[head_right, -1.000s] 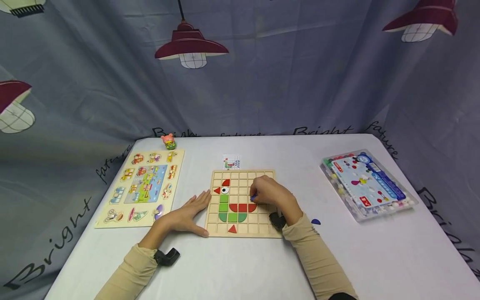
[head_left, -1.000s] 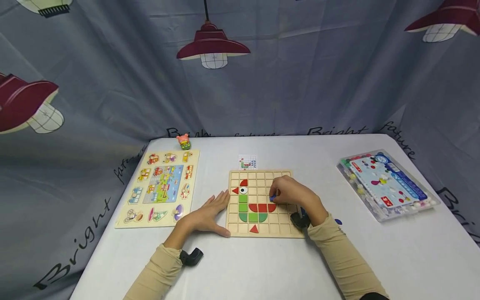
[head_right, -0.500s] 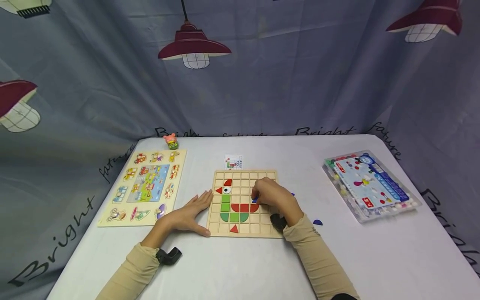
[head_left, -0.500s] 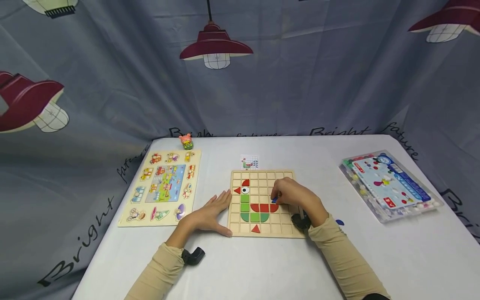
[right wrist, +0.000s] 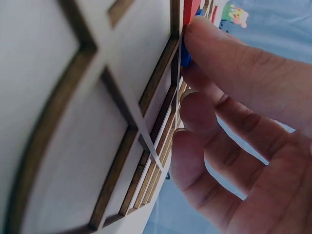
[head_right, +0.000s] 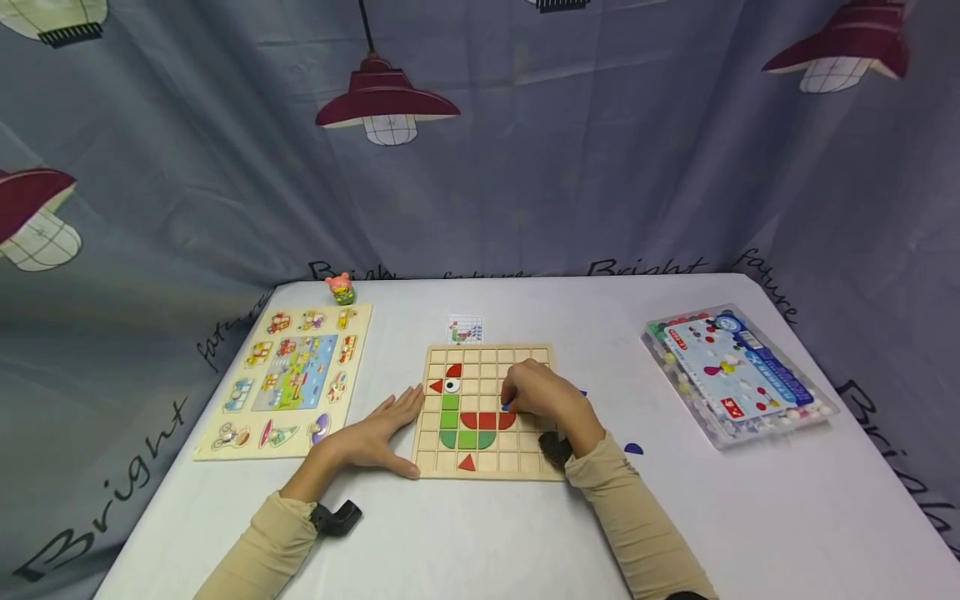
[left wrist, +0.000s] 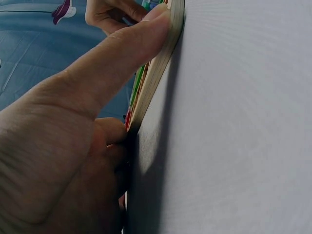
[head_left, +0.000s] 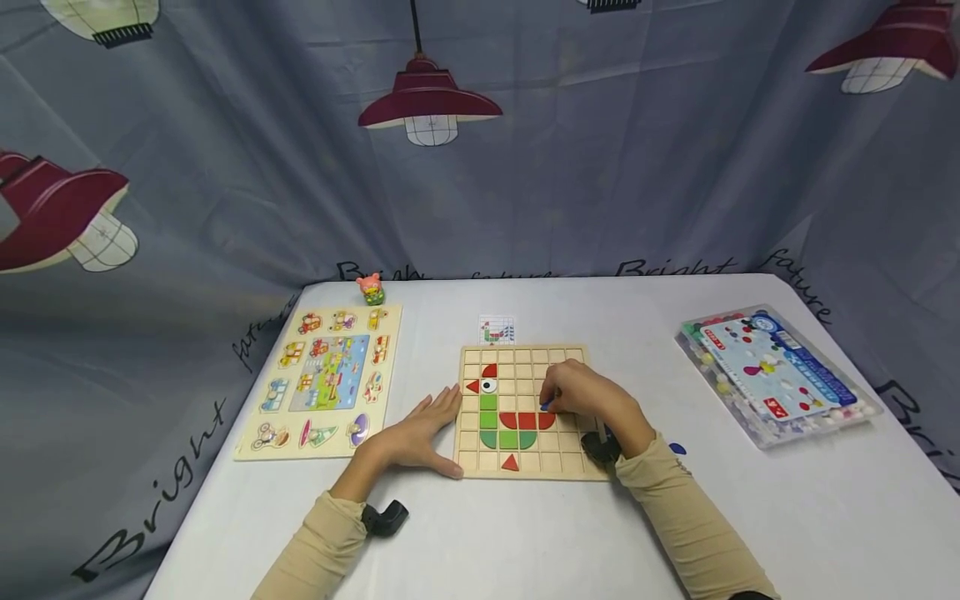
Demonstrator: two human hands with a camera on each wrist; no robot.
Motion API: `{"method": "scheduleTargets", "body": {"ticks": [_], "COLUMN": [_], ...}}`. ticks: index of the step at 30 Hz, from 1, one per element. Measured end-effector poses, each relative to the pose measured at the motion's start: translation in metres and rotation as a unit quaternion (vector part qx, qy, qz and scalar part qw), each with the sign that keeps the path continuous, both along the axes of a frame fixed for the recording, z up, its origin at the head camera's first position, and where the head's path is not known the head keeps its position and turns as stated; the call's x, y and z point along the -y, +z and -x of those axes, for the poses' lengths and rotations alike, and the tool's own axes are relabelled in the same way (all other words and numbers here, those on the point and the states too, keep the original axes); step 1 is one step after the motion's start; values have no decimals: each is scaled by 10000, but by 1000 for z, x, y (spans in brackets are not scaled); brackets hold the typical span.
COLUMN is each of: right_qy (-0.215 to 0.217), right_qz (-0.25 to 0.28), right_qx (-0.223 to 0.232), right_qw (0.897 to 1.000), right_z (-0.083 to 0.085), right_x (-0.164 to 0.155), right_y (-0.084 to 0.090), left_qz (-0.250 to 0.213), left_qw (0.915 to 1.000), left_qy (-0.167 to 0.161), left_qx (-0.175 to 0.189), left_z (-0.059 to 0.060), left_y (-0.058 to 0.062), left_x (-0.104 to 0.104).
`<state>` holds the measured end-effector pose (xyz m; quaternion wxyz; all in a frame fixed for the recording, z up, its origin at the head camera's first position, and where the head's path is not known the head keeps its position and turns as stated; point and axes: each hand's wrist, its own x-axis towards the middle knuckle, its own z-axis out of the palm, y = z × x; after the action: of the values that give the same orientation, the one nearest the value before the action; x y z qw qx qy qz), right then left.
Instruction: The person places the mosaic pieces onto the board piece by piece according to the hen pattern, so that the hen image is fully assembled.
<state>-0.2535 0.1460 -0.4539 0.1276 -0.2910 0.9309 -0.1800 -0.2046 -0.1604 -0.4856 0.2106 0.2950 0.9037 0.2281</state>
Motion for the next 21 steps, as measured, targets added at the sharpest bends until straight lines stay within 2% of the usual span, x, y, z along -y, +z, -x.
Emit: {"method": "scheduleTargets", "body": {"ticks": [14, 21], "right_qy": [-11, -184], "right_qz": [-31, 384], "right_qx": [49, 172], "right_qw": [10000, 9989], "right_z": [-3, -1], "right_x": [1, -8], "right_y": [-1, 6], "left_qz": [-1, -33], "left_qw": [10000, 10000], "left_qy": [17, 11], "left_qx": [38, 1], "left_z": [-3, -1], "left_y": [0, 1], "left_x": [2, 0]}}
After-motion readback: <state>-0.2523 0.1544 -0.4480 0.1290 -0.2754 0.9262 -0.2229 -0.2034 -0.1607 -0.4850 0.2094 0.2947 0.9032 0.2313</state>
